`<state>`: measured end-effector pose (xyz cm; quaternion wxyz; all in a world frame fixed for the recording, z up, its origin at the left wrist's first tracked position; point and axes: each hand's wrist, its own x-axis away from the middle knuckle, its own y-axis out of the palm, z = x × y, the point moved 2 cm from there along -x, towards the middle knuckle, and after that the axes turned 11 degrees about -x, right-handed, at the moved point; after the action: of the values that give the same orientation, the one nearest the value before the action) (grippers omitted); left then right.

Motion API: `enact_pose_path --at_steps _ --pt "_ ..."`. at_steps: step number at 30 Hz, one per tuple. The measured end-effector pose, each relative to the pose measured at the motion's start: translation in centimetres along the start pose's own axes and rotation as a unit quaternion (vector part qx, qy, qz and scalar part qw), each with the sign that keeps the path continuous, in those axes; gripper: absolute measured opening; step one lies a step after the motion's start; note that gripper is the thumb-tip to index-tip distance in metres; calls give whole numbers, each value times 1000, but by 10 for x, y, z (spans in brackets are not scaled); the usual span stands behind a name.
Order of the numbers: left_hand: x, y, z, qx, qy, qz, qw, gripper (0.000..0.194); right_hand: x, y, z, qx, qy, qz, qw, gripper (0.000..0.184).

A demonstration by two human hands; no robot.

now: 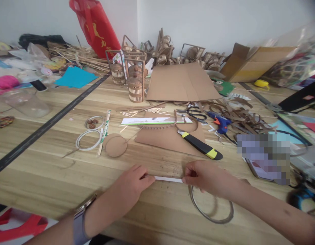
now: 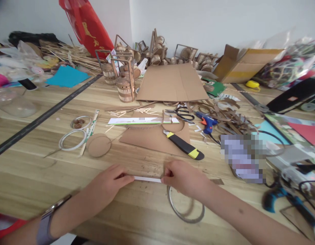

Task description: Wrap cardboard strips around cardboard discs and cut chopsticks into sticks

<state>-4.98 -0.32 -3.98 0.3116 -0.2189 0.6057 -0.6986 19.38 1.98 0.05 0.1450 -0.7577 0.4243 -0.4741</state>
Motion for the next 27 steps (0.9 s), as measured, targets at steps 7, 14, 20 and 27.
enact_pose_path --at_steps 7,14,20,27 --pt "2 -3 3 -28 20 -2 999 32 1 0 -6 31 -3 16 999 21" --pt "2 -6 8 -123 52 -18 991 45 1 0 -10 52 -2 27 998 17" --pt "-6 -16 19 -201 56 5 978 35 2 0 -12 56 -7 35 998 18" --pt "-26 -22 45 -224 135 12 965 17 1 1 -11 44 -2 33 998 21"
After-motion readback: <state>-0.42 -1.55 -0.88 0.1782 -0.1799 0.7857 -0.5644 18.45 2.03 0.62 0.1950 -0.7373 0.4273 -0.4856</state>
